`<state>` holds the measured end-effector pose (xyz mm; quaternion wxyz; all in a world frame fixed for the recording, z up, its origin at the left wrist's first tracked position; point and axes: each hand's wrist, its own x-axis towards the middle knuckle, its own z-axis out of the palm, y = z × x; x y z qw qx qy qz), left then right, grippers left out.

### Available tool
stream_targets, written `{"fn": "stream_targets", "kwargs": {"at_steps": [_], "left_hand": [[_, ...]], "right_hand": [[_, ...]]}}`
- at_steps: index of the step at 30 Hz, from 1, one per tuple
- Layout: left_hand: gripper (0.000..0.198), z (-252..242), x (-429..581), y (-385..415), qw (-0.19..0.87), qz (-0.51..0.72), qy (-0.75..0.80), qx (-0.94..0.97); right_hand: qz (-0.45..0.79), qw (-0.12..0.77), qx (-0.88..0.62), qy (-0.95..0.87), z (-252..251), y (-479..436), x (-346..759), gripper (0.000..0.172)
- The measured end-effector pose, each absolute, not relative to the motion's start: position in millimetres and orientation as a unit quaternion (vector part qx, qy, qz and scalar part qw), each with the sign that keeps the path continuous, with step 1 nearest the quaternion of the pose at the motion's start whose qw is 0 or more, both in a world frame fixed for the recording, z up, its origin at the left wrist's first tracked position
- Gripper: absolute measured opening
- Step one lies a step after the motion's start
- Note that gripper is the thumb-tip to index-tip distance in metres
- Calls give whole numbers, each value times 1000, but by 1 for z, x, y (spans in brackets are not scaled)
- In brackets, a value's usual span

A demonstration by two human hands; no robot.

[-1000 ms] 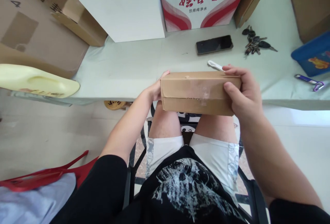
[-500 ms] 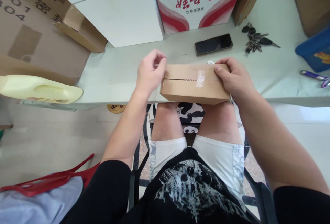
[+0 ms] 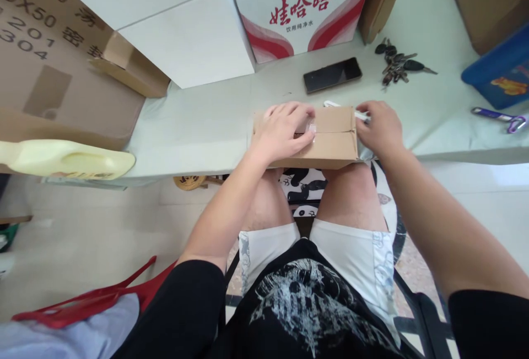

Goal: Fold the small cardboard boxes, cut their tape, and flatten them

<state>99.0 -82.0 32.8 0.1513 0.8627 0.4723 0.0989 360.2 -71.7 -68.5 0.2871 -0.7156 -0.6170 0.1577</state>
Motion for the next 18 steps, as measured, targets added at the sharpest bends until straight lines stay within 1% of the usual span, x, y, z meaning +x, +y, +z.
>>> {"fn": "stream_targets", "kwargs": {"at_steps": [2,4,6,7,8,9,10,11,13,15,16,18], "left_hand": [[34,34,101,-83,147,96,480,859],[34,34,102,-84,143,95,484,858],[34,33,102,-84,141,96,486,857],[33,33,102,-84,142,97,486,857],[33,33,102,-84,143,99,486,856],[34,33,101,-84,144,100,486,856],[34,33,101,-84,146,101,485,856],[35,34,101,-84,147,101,484,857],[38,34,101,-84,149,99,483,857],[41,35,101,-85,152,96,480,858],[43,35,101,-85,153,95,480,859],[47,35,101,-85,155,92,481,858]], "right_hand": [[146,207,-720,-646,-73,-66,357,32],[122,132,-727,-663,-73,-61,355,31],[114,88,-733,-665,-71,-58,357,27],[121,85,-737,-659,-69,-57,359,24],[143,107,-744,-643,-68,-57,361,18],[184,159,-752,-612,-65,-57,363,11],[237,231,-754,-567,-63,-59,366,4],[288,307,-747,-515,-59,-60,367,4],[362,429,-713,-421,-49,-66,369,7],[395,527,-656,-369,-33,-75,366,3],[405,578,-616,-350,-23,-80,364,5],[428,656,-522,-338,-1,-92,356,21]]}}
